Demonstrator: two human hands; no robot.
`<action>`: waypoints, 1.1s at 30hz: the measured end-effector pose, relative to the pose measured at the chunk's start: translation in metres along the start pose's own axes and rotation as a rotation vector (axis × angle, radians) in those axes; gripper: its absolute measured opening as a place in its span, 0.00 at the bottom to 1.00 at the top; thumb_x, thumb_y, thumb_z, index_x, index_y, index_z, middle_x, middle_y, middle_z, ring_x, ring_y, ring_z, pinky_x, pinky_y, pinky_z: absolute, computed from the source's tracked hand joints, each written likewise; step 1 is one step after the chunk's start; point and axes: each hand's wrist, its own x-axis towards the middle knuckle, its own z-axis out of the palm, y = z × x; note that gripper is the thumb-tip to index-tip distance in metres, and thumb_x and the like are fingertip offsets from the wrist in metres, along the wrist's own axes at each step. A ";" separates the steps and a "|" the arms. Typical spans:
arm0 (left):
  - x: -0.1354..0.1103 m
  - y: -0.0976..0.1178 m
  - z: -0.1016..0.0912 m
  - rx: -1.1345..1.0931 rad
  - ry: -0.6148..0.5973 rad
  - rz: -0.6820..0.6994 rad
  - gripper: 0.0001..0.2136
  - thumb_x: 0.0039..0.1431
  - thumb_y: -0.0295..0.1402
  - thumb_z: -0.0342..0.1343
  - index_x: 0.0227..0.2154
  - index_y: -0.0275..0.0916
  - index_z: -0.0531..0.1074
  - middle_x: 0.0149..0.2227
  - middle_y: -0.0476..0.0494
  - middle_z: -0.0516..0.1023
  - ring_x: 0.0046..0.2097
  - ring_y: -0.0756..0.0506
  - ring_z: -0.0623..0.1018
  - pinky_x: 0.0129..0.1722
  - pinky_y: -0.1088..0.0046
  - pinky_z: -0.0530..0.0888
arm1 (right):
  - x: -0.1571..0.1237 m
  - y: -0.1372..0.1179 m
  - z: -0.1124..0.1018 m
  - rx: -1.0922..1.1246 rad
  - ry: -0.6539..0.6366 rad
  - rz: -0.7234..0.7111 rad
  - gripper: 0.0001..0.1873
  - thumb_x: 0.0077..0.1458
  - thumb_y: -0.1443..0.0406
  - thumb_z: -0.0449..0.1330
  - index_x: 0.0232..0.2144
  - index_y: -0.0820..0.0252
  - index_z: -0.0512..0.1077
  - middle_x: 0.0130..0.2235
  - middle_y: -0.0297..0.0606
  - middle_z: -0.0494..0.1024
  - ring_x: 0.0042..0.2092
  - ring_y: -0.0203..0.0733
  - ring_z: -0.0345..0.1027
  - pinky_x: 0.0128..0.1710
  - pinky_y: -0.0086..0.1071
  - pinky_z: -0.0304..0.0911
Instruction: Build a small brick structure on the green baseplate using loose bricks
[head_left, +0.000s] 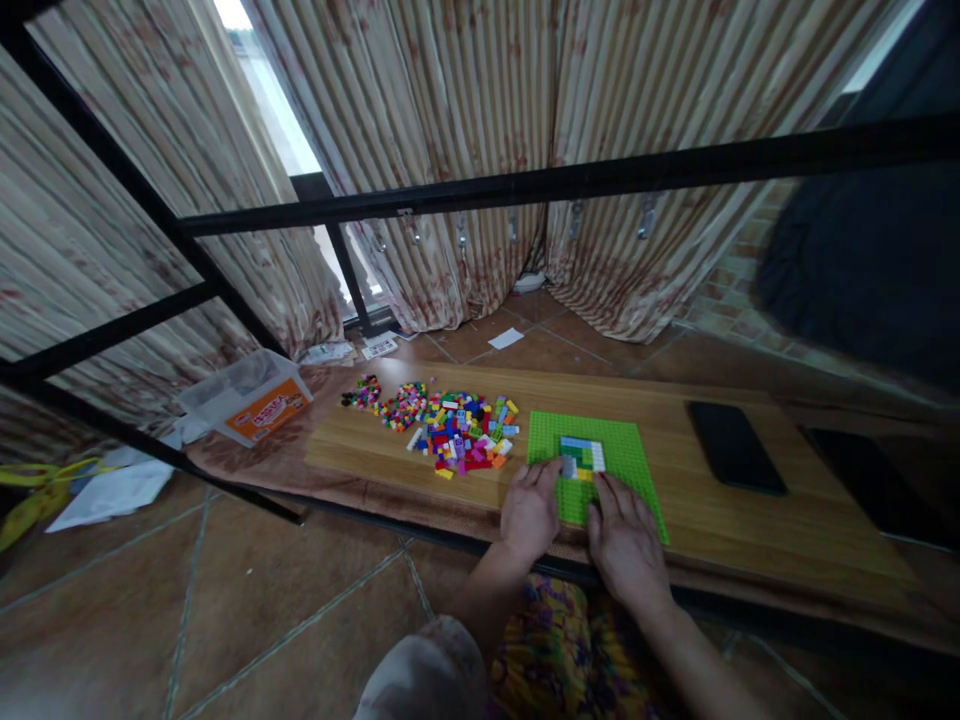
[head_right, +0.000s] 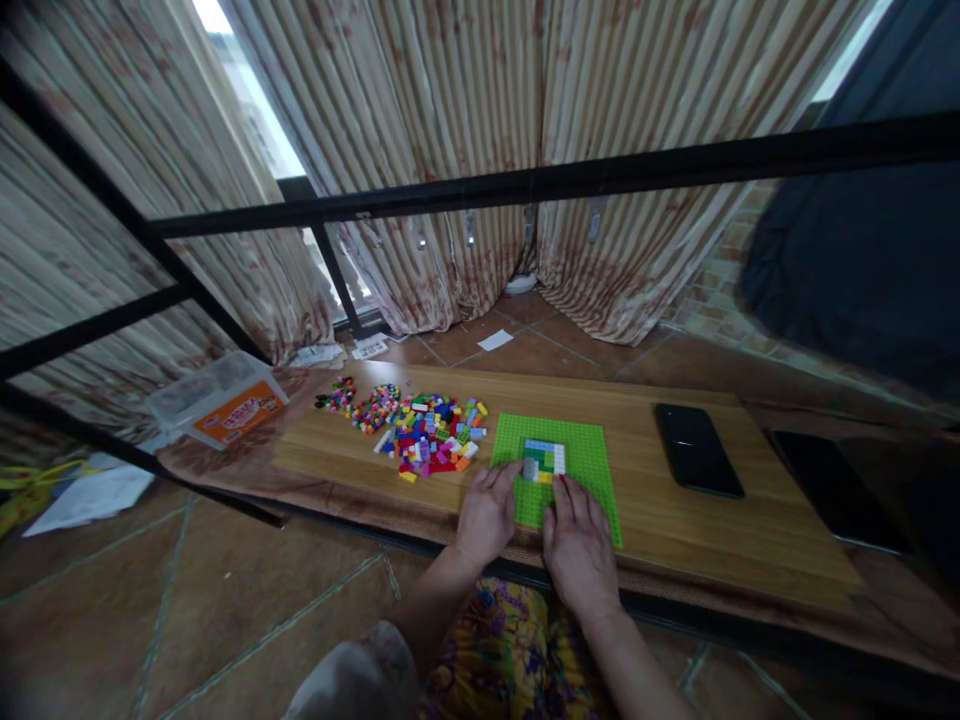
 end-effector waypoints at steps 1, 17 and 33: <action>-0.002 -0.002 -0.003 -0.031 0.053 -0.021 0.23 0.61 0.22 0.45 0.58 0.39 0.62 0.52 0.41 0.73 0.53 0.44 0.72 0.55 0.64 0.70 | 0.000 -0.001 -0.001 0.004 -0.004 0.003 0.26 0.62 0.64 0.47 0.61 0.66 0.59 0.57 0.52 0.69 0.57 0.54 0.61 0.56 0.50 0.59; 0.008 -0.044 -0.050 0.327 0.181 -0.168 0.07 0.55 0.28 0.57 0.37 0.39 0.73 0.46 0.40 0.70 0.47 0.40 0.68 0.50 0.59 0.69 | 0.001 -0.004 -0.005 0.003 -0.037 0.041 0.26 0.62 0.63 0.48 0.60 0.67 0.60 0.58 0.51 0.69 0.57 0.54 0.60 0.57 0.48 0.59; 0.006 0.006 -0.030 -0.150 0.007 -0.145 0.06 0.63 0.26 0.49 0.40 0.39 0.69 0.38 0.45 0.75 0.38 0.47 0.76 0.38 0.72 0.74 | 0.008 -0.004 -0.010 0.263 0.007 0.132 0.23 0.60 0.64 0.50 0.57 0.60 0.64 0.55 0.47 0.71 0.56 0.52 0.63 0.56 0.50 0.61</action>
